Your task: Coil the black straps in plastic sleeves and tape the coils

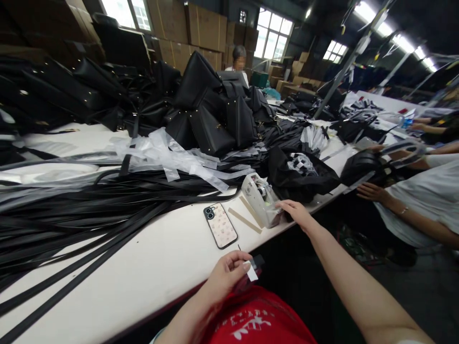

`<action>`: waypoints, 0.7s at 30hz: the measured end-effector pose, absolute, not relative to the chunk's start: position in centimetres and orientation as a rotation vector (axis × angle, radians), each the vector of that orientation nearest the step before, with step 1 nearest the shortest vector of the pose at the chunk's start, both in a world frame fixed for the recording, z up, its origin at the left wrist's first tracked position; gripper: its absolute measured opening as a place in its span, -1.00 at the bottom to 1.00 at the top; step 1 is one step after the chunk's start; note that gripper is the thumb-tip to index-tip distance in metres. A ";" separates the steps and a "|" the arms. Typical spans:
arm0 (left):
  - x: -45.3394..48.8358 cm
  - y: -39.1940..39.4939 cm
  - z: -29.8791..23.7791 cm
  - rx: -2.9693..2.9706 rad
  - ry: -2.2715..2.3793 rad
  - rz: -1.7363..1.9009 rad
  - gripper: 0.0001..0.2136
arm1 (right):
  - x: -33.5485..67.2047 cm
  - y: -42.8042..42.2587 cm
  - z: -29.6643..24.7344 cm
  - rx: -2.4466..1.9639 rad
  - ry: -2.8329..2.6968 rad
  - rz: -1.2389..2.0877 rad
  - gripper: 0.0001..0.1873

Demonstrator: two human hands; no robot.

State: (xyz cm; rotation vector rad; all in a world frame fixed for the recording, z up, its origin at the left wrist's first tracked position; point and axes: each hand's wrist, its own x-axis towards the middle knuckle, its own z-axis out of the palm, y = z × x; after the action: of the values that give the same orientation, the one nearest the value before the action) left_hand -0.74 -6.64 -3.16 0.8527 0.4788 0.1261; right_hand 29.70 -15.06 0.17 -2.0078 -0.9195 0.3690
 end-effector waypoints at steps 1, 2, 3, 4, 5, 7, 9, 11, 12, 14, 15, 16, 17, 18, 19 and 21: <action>-0.8 -6.7 -3.2 0.852 0.492 0.127 -0.57 | 29.7 -14.7 -0.1 -1.986 -0.913 0.399 -0.60; -0.8 -6.8 -3.3 0.849 0.502 0.127 -0.56 | 29.6 -14.5 -0.2 -1.963 -0.905 0.421 -0.58; -0.7 -6.8 -3.4 0.845 0.505 0.123 -0.56 | 29.4 -14.4 -0.1 -1.942 -0.897 0.435 -0.58; -0.7 -6.9 -3.5 0.841 0.503 0.116 -0.55 | 29.2 -14.4 0.0 -1.923 -0.889 0.441 -0.58; -0.7 -6.8 -3.5 0.839 0.495 0.107 -0.55 | 29.0 -14.5 0.3 -1.904 -0.882 0.441 -0.59; -0.6 -6.8 -3.5 0.834 0.483 0.095 -0.55 | 28.6 -15.1 0.9 -1.874 -0.878 0.423 -0.62; -0.6 -6.8 -3.3 0.829 0.488 0.093 -0.56 | 28.0 -16.0 1.4 -1.886 -0.888 0.361 -0.66; -0.6 -6.7 -3.1 0.827 0.504 0.103 -0.56 | 27.3 -17.1 1.5 -1.936 -0.847 0.347 -0.66; -0.6 -6.7 -3.0 0.830 0.512 0.104 -0.55 | 26.9 -17.7 1.4 -1.958 -0.794 0.382 -0.65; -0.4 -6.7 -2.9 0.843 0.519 0.100 -0.55 | 26.4 -18.5 1.0 -1.970 -0.665 0.506 -0.61; -0.3 -6.7 -2.9 0.852 0.518 0.094 -0.54 | 26.2 -18.7 0.7 -1.966 -0.616 0.565 -0.59; -0.1 -6.7 -2.9 0.863 0.516 0.090 -0.54 | 26.2 -18.8 0.4 -1.962 -0.583 0.602 -0.58; 0.1 -6.7 -2.9 0.873 0.514 0.089 -0.53 | 26.2 -18.9 0.0 -1.963 -0.560 0.620 -0.57; 0.3 -6.7 -2.9 0.884 0.510 0.092 -0.52 | 26.4 -18.9 -0.4 -1.967 -0.544 0.630 -0.56; 0.4 -6.7 -2.8 0.896 0.507 0.102 -0.52 | 26.5 -18.9 -0.9 -1.969 -0.524 0.638 -0.55; 0.7 -6.9 -2.6 0.921 0.504 0.135 -0.53 | 26.5 -19.0 -1.6 -1.977 -0.488 0.649 -0.55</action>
State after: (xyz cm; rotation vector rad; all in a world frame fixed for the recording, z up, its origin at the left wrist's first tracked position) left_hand 0.65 -6.89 -2.64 0.9206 0.5043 0.1346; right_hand 26.52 -18.96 -1.63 -1.9766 -0.4881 0.6488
